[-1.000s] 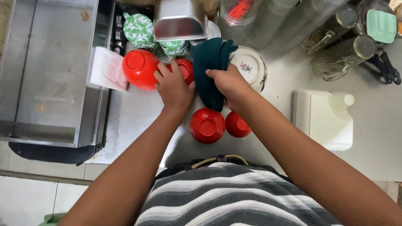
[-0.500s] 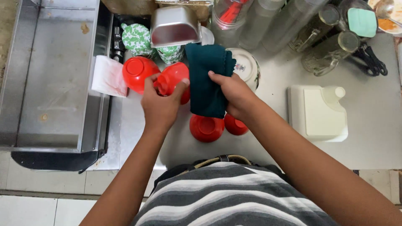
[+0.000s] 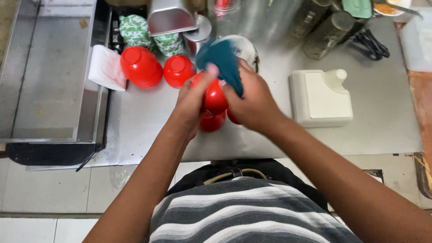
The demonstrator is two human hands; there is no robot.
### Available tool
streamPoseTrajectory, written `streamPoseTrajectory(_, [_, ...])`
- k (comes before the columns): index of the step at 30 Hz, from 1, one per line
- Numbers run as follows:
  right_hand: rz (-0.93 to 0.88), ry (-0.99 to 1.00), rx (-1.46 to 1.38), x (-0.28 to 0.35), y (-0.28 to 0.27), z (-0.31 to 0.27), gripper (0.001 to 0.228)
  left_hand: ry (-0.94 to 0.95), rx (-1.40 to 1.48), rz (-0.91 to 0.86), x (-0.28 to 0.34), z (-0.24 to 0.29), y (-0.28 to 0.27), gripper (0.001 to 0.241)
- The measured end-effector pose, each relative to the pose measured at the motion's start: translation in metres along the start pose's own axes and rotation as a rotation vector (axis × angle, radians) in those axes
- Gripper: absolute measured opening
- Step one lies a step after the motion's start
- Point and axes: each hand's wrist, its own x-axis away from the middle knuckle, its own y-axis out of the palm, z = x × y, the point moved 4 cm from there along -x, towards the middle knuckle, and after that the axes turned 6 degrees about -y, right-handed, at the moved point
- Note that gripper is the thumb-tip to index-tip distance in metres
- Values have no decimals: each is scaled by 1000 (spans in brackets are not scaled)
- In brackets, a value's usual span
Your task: Wiping red cups and ceramic bowls with a green cloth on a prep counter.
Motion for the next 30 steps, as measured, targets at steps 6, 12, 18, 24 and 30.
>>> streamPoseTrajectory(6, [-98, 338, -285, 23, -11, 12, 35, -64, 328, -42, -13, -21, 10, 48])
streamPoseTrajectory(12, [50, -247, -180, 47, -34, 11, 39, -85, 423, 229, 6, -23, 43, 35])
streamPoseTrajectory(18, [-102, 278, -331, 31, -51, 46, 28, 245, 48, 156, -8, -45, 63, 43])
streamPoseTrajectory(24, [-19, -277, -154, 53, -74, 36, 21, 41, 162, 209, -4, -57, 57, 46])
streamPoseTrajectory(30, [-76, 204, -589, 37, -61, 53, 25, 61, 408, -272, 18, -45, 95, 44])
